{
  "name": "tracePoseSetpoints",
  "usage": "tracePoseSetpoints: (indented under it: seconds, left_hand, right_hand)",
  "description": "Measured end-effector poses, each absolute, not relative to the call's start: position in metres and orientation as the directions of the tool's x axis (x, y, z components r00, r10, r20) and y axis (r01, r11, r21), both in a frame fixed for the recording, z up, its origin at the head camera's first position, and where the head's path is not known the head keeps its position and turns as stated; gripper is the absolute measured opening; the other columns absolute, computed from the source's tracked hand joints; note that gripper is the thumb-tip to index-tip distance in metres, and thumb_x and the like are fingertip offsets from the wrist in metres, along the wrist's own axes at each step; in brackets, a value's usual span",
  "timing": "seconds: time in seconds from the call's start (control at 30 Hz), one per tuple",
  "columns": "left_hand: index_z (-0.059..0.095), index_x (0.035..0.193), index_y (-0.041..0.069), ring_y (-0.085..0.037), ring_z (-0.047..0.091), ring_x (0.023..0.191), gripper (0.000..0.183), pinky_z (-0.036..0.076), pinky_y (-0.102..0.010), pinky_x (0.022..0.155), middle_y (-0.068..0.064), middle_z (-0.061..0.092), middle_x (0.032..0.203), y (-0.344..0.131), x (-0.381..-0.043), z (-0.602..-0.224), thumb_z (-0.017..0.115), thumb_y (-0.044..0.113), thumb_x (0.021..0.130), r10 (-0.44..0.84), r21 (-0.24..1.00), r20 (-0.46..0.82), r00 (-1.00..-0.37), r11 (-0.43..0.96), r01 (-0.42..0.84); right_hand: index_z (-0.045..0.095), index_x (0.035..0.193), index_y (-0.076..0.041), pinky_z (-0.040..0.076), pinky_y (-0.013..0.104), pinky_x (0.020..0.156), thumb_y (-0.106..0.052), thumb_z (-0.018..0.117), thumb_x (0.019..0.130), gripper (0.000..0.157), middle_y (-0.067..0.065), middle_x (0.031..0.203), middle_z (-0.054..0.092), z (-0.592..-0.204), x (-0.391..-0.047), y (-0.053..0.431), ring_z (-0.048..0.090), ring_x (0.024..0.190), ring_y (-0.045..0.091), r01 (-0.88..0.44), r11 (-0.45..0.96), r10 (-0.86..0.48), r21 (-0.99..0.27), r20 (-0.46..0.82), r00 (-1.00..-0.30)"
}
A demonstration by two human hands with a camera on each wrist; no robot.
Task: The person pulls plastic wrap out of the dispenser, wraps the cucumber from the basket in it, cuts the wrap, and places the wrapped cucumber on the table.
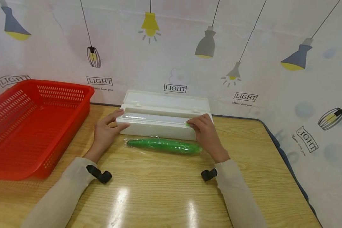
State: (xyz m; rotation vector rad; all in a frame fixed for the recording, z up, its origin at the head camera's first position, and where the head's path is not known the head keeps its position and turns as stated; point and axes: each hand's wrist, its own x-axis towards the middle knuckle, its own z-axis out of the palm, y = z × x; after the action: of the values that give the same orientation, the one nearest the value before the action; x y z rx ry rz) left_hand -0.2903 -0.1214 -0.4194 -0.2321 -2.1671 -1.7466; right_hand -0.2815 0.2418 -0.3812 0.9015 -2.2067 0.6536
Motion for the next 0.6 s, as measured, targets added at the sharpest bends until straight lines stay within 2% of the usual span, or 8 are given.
tracePoseSetpoints:
  seconds: [0.4,0.6]
  left_hand:
    - [0.065,0.125,0.021,-0.009,0.051,0.121,0.058,0.050,-0.023,0.080,0.009,0.054,0.135,-0.1212,-0.2913,-0.4203,0.084,0.033,0.071,-0.085,0.914,0.370,-0.925,0.213,0.345]
    - [0.065,0.126,0.021,-0.010,0.053,0.118,0.059,0.051,-0.024,0.079,0.010,0.054,0.135,-0.1215,-0.2903,-0.4191,0.084,0.034,0.071,-0.087,0.917,0.361,-0.929,0.212,0.337]
  right_hand:
    - [0.068,0.098,-0.002,0.044,0.037,0.076,0.012,0.066,0.082,0.021,0.010,0.096,0.065,-0.3822,-0.2817,0.2482,0.053,0.092,0.026,-0.726,0.655,-0.427,-0.210,0.690,-0.584]
    - [0.068,0.099,-0.002,0.044,0.038,0.075,0.012,0.066,0.083,0.021,0.011,0.096,0.064,-0.3810,-0.2806,0.2491,0.053,0.091,0.026,-0.733,0.650,-0.439,-0.202,0.687,-0.579]
